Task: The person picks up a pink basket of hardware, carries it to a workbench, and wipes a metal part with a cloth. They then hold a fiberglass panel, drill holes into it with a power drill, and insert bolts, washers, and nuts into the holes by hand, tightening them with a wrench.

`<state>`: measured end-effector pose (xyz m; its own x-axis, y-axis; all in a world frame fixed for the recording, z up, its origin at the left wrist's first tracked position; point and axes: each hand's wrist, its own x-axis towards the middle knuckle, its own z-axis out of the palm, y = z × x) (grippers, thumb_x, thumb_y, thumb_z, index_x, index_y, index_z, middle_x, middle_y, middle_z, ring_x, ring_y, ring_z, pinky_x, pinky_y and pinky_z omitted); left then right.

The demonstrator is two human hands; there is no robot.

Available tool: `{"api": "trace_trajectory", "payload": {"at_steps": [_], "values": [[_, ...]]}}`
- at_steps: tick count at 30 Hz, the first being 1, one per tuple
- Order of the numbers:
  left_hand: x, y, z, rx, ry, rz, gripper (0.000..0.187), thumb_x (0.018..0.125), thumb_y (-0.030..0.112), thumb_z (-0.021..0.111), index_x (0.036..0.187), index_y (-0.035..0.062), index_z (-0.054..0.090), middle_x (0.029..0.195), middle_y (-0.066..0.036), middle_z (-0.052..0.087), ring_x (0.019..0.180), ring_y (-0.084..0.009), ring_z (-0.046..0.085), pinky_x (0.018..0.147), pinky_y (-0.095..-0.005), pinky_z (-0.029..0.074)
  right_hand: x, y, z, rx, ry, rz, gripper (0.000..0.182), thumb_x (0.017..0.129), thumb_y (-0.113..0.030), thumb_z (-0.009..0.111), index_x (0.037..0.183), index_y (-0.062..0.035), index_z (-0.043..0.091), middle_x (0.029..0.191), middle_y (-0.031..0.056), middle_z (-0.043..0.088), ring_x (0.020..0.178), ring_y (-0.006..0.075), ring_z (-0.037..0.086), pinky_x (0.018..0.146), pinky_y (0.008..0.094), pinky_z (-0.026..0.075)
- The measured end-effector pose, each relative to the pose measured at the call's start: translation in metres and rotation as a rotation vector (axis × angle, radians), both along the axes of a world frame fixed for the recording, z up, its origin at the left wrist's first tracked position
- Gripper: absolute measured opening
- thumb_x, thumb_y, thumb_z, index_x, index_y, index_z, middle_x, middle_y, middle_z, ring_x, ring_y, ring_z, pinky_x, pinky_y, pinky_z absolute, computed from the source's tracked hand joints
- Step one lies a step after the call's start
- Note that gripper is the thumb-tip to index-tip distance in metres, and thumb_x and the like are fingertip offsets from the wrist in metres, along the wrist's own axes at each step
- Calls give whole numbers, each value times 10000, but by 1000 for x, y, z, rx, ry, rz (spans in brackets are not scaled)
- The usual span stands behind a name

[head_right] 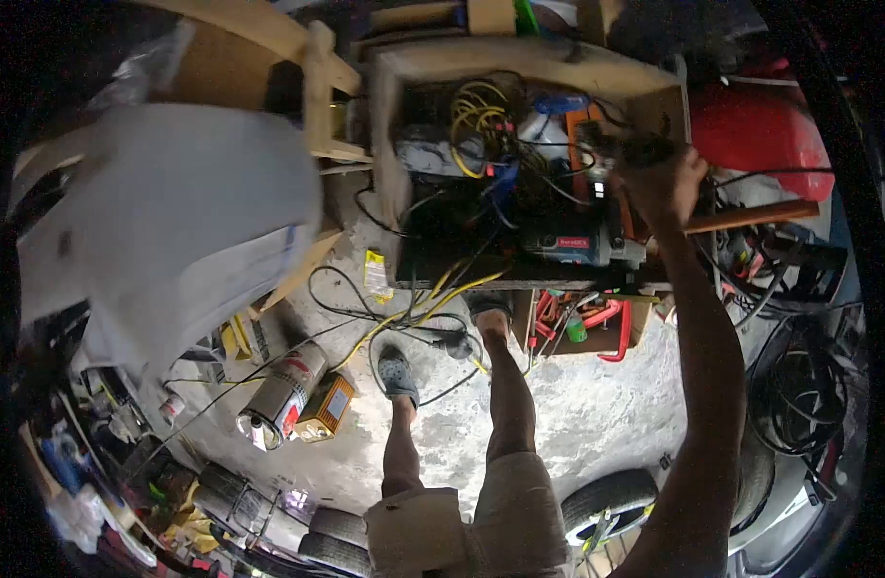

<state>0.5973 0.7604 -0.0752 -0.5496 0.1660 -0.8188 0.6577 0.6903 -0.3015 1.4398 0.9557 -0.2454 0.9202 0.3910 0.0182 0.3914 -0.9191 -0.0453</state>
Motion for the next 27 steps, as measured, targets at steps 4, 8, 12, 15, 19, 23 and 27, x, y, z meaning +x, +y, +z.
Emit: {"api": "trace_trajectory", "payload": {"at_steps": [4,8,12,15,19,23,27], "values": [[-37,-34,18,42,-63,-16,435,891,461,630,931,33,692,684,-77,670,625,-181,632,594,-353,509,37,-46,52,-139,285,238,638,743,-425,743,1135,30,527,1185,239,510,1142,333,522,949,495,462],[-55,-92,3,174,-247,-117,434,890,462,630,930,34,693,678,-75,669,621,-180,631,593,-351,508,56,-82,120,85,-204,234,665,713,-312,790,1213,-11,472,1285,229,471,1136,432,510,925,510,457],[-21,-48,-26,114,-50,105,442,904,490,596,765,87,714,746,-75,681,637,-180,614,619,-362,494,17,-84,242,274,-119,311,632,638,-224,813,1117,-1,465,1190,254,461,1106,501,483,887,564,433],[9,-8,-58,439,-129,241,464,937,460,541,786,49,696,760,-73,682,701,-194,620,675,-364,487,-9,-98,282,282,-165,497,616,628,-164,782,1144,-9,483,1071,234,477,1020,481,505,855,555,427],[121,106,4,943,-455,569,394,938,408,577,1039,31,628,887,-103,687,804,-214,658,716,-360,523,-55,-96,323,220,34,604,708,593,-158,804,1208,8,493,1115,262,489,1059,476,505,883,553,416],[271,210,105,730,-982,625,495,981,457,481,1240,38,527,1188,-141,620,1078,-259,596,911,-426,494,-142,-75,394,457,184,742,698,566,-89,786,1208,-58,513,1063,200,495,1022,408,508,854,502,437],[417,239,172,146,-1681,411,656,980,570,420,1311,7,482,1249,-150,604,1153,-298,582,982,-438,462,-197,-58,436,689,180,848,672,585,-121,812,1190,-80,524,1074,168,537,1025,378,509,865,479,424]]}}
